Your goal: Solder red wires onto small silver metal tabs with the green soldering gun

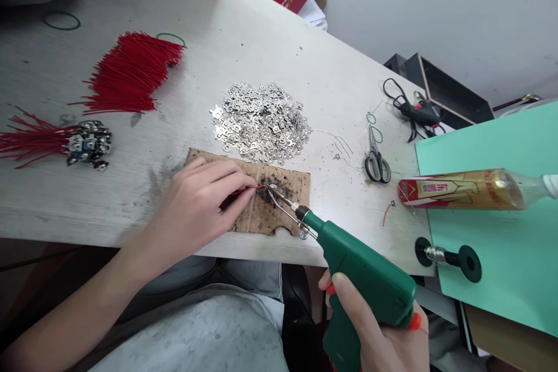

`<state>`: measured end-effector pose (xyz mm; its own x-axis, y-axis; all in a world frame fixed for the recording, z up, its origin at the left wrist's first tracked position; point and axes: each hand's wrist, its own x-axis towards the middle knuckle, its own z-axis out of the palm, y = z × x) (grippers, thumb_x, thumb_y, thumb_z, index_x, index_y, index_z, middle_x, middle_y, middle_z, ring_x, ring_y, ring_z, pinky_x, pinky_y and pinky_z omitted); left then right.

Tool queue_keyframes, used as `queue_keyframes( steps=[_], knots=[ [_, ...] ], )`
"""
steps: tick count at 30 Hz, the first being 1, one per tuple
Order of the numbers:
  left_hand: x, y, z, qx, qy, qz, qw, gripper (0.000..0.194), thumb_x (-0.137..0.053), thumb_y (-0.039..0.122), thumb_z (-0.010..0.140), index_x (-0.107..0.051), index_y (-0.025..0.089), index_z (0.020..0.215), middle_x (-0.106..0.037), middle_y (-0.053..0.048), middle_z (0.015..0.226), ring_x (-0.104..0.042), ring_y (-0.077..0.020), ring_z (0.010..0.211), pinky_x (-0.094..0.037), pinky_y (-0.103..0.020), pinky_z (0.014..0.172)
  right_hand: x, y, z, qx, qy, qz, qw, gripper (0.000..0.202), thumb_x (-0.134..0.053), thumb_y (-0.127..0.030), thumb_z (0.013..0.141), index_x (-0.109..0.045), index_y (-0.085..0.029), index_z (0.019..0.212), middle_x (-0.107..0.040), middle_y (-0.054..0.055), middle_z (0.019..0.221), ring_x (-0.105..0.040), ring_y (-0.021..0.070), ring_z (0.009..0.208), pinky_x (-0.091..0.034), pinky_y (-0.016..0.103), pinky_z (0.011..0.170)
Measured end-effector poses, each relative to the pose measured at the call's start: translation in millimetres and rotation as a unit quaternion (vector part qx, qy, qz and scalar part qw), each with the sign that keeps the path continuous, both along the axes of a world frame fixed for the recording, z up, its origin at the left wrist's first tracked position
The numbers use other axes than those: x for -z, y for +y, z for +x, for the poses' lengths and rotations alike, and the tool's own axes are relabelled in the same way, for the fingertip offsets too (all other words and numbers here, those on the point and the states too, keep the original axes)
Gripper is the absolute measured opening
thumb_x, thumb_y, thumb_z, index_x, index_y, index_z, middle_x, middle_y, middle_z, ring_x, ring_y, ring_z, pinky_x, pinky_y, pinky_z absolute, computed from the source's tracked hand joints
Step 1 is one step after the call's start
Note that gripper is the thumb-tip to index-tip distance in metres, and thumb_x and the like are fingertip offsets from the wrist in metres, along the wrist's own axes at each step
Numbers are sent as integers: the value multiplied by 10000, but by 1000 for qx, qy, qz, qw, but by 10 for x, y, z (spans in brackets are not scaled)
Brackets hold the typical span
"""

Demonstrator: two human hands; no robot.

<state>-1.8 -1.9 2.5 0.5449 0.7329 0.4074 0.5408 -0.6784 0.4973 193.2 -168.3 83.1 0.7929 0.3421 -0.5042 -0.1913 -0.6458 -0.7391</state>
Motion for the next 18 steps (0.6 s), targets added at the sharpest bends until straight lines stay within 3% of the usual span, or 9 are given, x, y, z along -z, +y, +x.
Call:
queue_keyframes(
  steps=[7, 16, 18],
  knots=[
    [-1, 4, -7, 1, 0, 4, 1000, 204, -537, 212, 1033, -710, 177, 930, -709, -9, 929, -675, -185, 889, -419, -373, 814, -67, 122, -123, 5, 3, -6, 1000, 532, -962, -502, 571, -764, -193, 957, -702, 82, 811, -640, 239, 631, -487, 267, 431],
    [10, 7, -2, 6, 9, 9, 1000, 213, -527, 211, 1041, -719, 177, 957, -701, -7, 932, -659, -185, 874, -421, -378, 817, 114, -57, 155, -70, 38, 27, 996, 427, -869, -494, 752, -714, -219, 1040, -706, 78, 823, -621, 221, 653, -512, 277, 504],
    [12, 9, 3, 5, 8, 14, 1000, 208, -531, 211, 1039, -719, 176, 956, -700, -6, 927, -658, -185, 872, -422, -377, 816, 119, -46, 147, -98, -2, 31, 995, 414, -853, -504, 765, -721, -199, 1012, -703, 90, 796, -623, 228, 615, -503, 290, 479]
  ],
)
